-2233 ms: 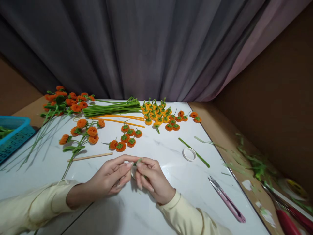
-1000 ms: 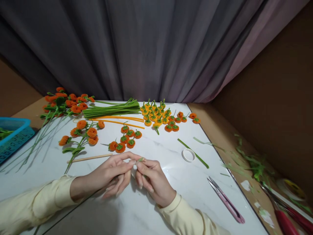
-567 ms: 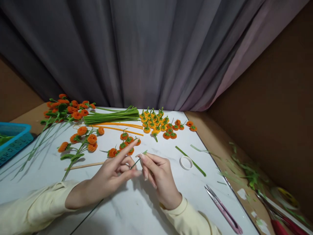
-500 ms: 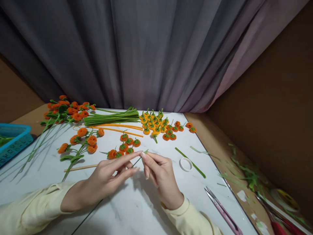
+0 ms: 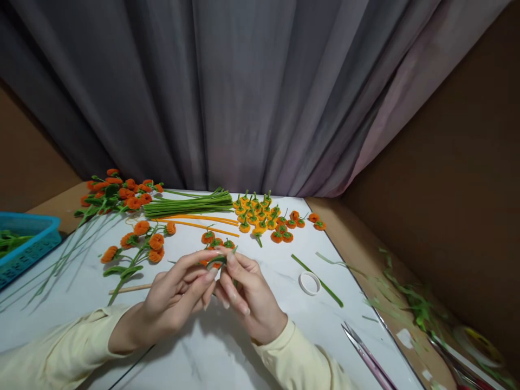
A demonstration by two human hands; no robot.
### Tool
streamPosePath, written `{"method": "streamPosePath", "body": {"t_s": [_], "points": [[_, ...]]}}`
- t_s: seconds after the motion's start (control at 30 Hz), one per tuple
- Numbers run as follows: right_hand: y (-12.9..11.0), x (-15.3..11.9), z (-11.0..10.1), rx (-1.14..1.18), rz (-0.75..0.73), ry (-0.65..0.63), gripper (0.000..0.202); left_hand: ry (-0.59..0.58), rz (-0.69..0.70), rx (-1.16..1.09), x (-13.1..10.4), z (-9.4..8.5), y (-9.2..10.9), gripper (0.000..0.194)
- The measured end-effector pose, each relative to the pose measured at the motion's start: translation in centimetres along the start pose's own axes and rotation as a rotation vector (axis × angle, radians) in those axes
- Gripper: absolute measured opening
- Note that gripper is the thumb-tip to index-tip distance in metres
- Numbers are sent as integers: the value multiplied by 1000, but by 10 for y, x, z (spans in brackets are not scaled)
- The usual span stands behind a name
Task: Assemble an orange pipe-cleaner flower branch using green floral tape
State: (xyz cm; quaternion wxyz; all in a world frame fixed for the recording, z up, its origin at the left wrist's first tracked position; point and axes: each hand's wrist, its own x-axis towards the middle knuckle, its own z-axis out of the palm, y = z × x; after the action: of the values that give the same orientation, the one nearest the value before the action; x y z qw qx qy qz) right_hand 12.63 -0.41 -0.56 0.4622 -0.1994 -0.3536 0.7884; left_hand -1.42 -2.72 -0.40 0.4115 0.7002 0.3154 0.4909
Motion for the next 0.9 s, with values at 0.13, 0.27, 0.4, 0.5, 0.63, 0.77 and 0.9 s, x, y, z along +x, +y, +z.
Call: {"method": "streamPosePath", "body": {"t_s": [0.13, 0.27, 0.4, 0.5, 0.63, 0.77, 0.9], "points": [[-6, 1, 5, -16, -35, 29, 23, -2, -97, -189, 2, 1, 0, 24], [-16, 1, 6, -120, -103, 148, 20, 31, -146, 23, 5, -4, 7, 33], [-21, 5, 5, -168, -189, 231, 19, 62, -83, 363, 4, -9, 9, 5], [-20, 6, 4, -136, -173, 215, 19, 50, -4, 405, 1, -9, 6, 8], [-16, 6, 3, -48, -138, 117, 20, 25, 54, 281, -1, -6, 4, 10], [-13, 4, 2, 21, -139, 7, 20, -48, 16, 37, 0, -6, 7, 11], [-14, 3, 2, 33, -156, -18, 19, -161, -240, -343, 1, -5, 9, 23]]}}
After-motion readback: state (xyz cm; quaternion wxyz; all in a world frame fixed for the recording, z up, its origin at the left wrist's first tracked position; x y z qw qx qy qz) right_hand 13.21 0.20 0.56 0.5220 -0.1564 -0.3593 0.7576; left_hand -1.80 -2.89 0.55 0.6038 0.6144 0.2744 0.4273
